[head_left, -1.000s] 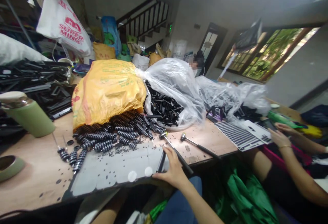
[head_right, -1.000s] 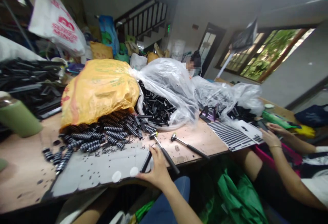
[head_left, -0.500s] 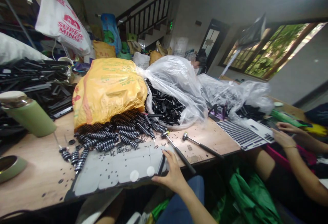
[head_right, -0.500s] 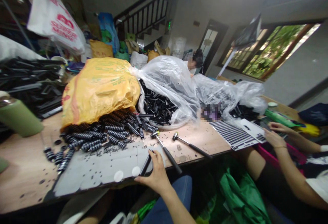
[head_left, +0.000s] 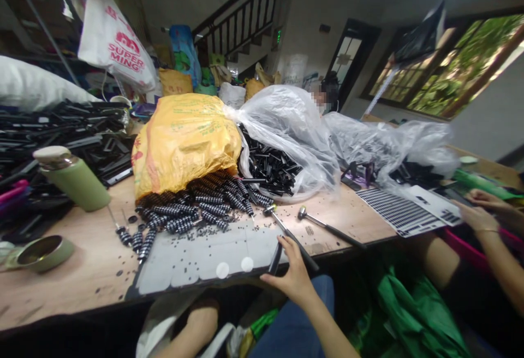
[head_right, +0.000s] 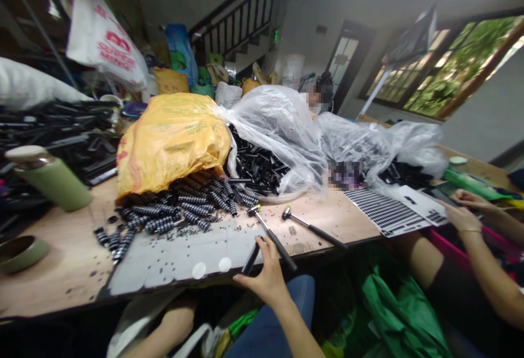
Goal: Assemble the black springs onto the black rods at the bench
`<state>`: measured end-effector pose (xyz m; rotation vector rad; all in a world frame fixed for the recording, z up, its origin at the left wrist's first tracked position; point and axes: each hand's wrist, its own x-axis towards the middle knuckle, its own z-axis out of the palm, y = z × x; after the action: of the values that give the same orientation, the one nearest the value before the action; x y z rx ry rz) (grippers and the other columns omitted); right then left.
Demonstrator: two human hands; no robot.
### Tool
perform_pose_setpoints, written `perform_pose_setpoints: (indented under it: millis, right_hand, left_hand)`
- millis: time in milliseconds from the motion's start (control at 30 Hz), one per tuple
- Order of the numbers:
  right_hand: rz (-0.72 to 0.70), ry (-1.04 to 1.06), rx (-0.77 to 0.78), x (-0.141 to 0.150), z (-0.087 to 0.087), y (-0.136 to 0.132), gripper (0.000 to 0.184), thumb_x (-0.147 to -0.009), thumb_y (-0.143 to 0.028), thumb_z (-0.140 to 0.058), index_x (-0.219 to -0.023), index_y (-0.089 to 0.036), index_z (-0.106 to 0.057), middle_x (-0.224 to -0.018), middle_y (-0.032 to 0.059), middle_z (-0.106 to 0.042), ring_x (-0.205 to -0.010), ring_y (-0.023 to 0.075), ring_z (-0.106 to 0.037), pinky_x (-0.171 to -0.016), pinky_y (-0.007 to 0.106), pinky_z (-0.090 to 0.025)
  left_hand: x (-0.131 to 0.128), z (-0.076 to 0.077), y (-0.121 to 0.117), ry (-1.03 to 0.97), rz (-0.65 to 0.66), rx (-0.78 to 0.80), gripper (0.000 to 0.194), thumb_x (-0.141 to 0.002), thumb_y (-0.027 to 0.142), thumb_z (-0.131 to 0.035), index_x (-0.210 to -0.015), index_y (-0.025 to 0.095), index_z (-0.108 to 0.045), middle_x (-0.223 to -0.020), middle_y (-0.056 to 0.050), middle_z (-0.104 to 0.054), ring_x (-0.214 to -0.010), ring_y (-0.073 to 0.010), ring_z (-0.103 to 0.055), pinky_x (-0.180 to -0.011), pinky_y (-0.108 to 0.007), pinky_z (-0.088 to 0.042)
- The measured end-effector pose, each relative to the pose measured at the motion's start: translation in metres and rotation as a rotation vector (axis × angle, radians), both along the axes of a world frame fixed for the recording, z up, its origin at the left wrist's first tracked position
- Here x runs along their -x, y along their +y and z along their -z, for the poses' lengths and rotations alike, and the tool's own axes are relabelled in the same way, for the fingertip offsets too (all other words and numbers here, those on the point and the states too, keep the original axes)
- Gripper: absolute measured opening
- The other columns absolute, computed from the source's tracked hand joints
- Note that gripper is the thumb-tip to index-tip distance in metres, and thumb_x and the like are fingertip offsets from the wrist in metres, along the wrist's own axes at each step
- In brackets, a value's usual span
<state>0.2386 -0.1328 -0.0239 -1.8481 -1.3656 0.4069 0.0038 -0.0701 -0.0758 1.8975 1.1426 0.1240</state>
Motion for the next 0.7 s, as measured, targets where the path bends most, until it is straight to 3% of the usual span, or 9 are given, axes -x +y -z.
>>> perform_pose_setpoints:
  millis: [67, 167, 233, 300, 367, 433, 500, 600, 700]
  right_hand:
    - [0.019, 0.026, -0.021, -0.003, -0.003, -0.003, 0.083, -0.056, -0.043, -0.074, -0.127, -0.023, -0.036, -0.131, 0.0105, -0.033, -0.123, 0.029, -0.034, -0.1, 0.045, -0.035]
    - [0.019, 0.095, -0.075, -0.006, -0.009, -0.001, 0.079, -0.058, -0.04, -0.073, -0.126, -0.023, -0.037, -0.129, 0.0099, -0.035, -0.119, 0.0276, -0.039, -0.095, 0.042, -0.041]
    - [0.029, 0.137, -0.134, -0.005, -0.014, 0.003, 0.077, -0.059, -0.038, -0.072, -0.126, -0.022, -0.037, -0.127, 0.0102, -0.037, -0.116, 0.0269, -0.042, -0.091, 0.041, -0.045]
    - [0.055, 0.146, -0.192, -0.003, -0.018, 0.008, 0.076, -0.06, -0.036, -0.071, -0.126, -0.022, -0.036, -0.126, 0.0107, -0.037, -0.113, 0.027, -0.044, -0.09, 0.041, -0.046]
    - [0.052, 0.132, -0.198, 0.0, -0.018, 0.013, 0.077, -0.06, -0.035, -0.071, -0.126, -0.022, -0.035, -0.126, 0.0109, -0.037, -0.113, 0.0273, -0.044, -0.09, 0.042, -0.045]
    - [-0.003, 0.103, -0.133, 0.004, -0.014, 0.017, 0.078, -0.059, -0.036, -0.072, -0.126, -0.023, -0.035, -0.127, 0.0106, -0.037, -0.116, 0.0279, -0.042, -0.092, 0.042, -0.043]
    - [-0.059, 0.057, -0.04, 0.009, -0.007, 0.021, 0.084, -0.054, -0.037, -0.075, -0.126, -0.022, -0.035, -0.127, 0.0111, -0.038, -0.12, 0.0293, -0.038, -0.098, 0.045, -0.038]
    - [-0.074, -0.01, 0.058, 0.017, 0.005, 0.028, 0.098, -0.047, -0.036, -0.078, -0.13, -0.017, -0.03, -0.132, 0.0146, -0.034, -0.126, 0.0315, -0.029, -0.105, 0.048, -0.025]
    - [-0.057, -0.012, 0.128, 0.02, 0.012, 0.038, 0.109, -0.043, -0.034, -0.079, -0.134, -0.016, -0.022, -0.138, 0.0176, -0.026, -0.13, 0.0334, -0.021, -0.106, 0.051, -0.021]
  left_hand:
    - [0.009, -0.023, -0.016, 0.092, 0.112, 0.001, 0.01, -0.065, 0.024, -0.062, -0.056, 0.018, -0.064, -0.067, -0.009, -0.064, -0.076, -0.0328, -0.061, -0.075, -0.046, -0.042]
    - [0.006, -0.082, -0.016, 0.049, 0.462, -0.002, 0.016, -0.074, 0.026, -0.051, -0.074, 0.025, -0.067, -0.072, -0.003, -0.065, -0.072, -0.022, -0.06, -0.069, -0.032, -0.044]
    - [-0.013, -0.117, 0.013, -0.074, 0.412, -0.19, 0.026, -0.084, 0.031, -0.039, -0.09, 0.026, -0.064, -0.087, -0.003, -0.064, -0.08, -0.0186, -0.058, -0.073, -0.028, -0.042]
    - [-0.035, -0.137, 0.062, -0.041, 0.244, -0.532, 0.031, -0.084, 0.032, -0.041, -0.109, 0.023, -0.056, -0.108, -0.008, -0.057, -0.097, -0.0217, -0.051, -0.084, -0.031, -0.038]
    - [-0.052, -0.138, 0.118, 0.156, 0.109, -0.773, 0.029, -0.082, 0.028, -0.044, -0.107, 0.018, -0.057, -0.11, -0.012, -0.053, -0.1, -0.0254, -0.047, -0.084, -0.034, -0.036]
    - [-0.06, -0.128, 0.164, 0.279, 0.105, -0.827, 0.02, -0.08, 0.024, -0.048, -0.092, 0.016, -0.062, -0.104, -0.015, -0.053, -0.102, -0.028, -0.044, -0.081, -0.036, -0.035]
    - [-0.062, -0.115, 0.193, 0.292, 0.125, -0.838, 0.013, -0.076, 0.024, -0.054, -0.083, 0.016, -0.062, -0.099, -0.014, -0.055, -0.099, -0.0279, -0.045, -0.081, -0.036, -0.035]
    - [-0.057, -0.102, 0.208, 0.249, 0.144, -0.873, 0.01, -0.076, 0.023, -0.054, -0.079, 0.016, -0.059, -0.096, -0.014, -0.057, -0.098, -0.0268, -0.047, -0.083, -0.036, -0.034]
    - [-0.052, -0.1, 0.206, 0.187, 0.144, -0.918, 0.016, -0.082, 0.023, -0.044, -0.084, 0.014, -0.057, -0.089, -0.013, -0.059, -0.092, -0.0247, -0.052, -0.082, -0.035, -0.036]
